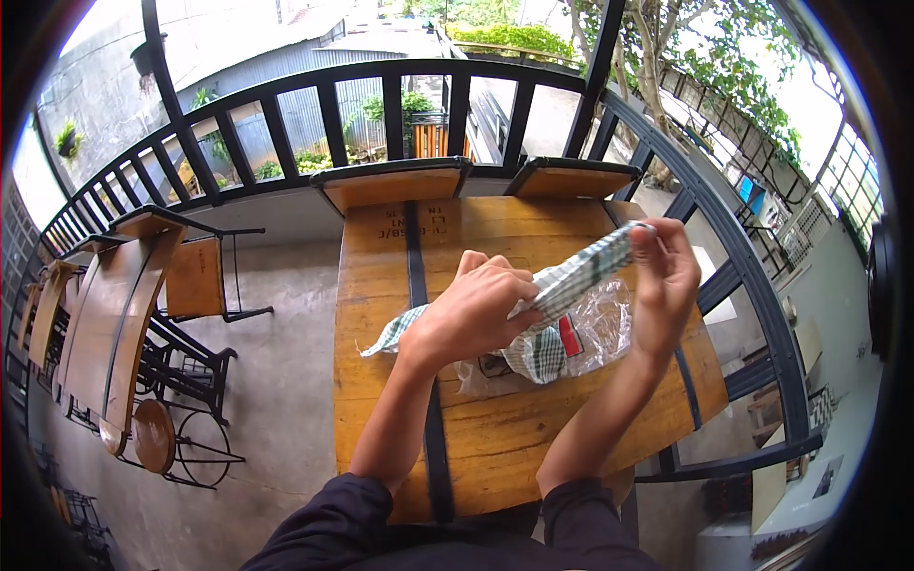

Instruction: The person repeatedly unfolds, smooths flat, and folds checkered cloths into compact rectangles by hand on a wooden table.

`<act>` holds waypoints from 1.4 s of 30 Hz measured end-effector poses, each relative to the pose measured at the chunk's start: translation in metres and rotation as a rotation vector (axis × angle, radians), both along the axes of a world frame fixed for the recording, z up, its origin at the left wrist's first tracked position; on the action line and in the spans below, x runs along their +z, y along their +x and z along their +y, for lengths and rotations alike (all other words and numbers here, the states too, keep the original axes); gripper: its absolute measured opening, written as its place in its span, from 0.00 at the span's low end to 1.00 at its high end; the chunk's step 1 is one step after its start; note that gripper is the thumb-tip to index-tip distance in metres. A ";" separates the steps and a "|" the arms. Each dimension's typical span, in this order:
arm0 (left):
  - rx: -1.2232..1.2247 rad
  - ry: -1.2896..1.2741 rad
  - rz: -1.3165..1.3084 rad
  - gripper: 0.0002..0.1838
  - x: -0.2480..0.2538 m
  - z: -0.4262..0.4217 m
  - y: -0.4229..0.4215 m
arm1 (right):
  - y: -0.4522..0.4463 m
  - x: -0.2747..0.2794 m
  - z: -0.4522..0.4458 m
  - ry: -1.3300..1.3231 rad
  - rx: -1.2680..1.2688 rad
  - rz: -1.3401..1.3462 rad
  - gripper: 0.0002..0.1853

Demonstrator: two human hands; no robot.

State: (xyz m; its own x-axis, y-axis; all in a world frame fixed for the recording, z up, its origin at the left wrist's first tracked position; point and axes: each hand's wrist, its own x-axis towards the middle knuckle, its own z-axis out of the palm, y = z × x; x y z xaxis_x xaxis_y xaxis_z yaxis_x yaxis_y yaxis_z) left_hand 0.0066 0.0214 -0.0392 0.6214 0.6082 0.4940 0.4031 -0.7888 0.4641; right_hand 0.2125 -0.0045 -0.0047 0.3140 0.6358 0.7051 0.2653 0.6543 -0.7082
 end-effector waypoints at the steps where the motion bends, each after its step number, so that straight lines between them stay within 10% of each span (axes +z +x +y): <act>1: 0.000 -0.011 0.032 0.08 -0.003 0.001 -0.001 | 0.007 -0.002 -0.001 0.006 -0.026 0.028 0.15; 14: 0.302 -0.146 0.388 0.07 -0.001 0.014 -0.015 | 0.058 -0.002 -0.023 0.195 -0.239 0.198 0.09; 26: 0.548 0.017 0.243 0.07 -0.021 0.044 -0.042 | 0.094 -0.011 -0.039 0.223 -0.442 0.283 0.14; 42: 0.274 -0.062 -0.356 0.08 -0.025 0.058 -0.111 | 0.126 -0.026 -0.034 0.137 -0.443 0.368 0.15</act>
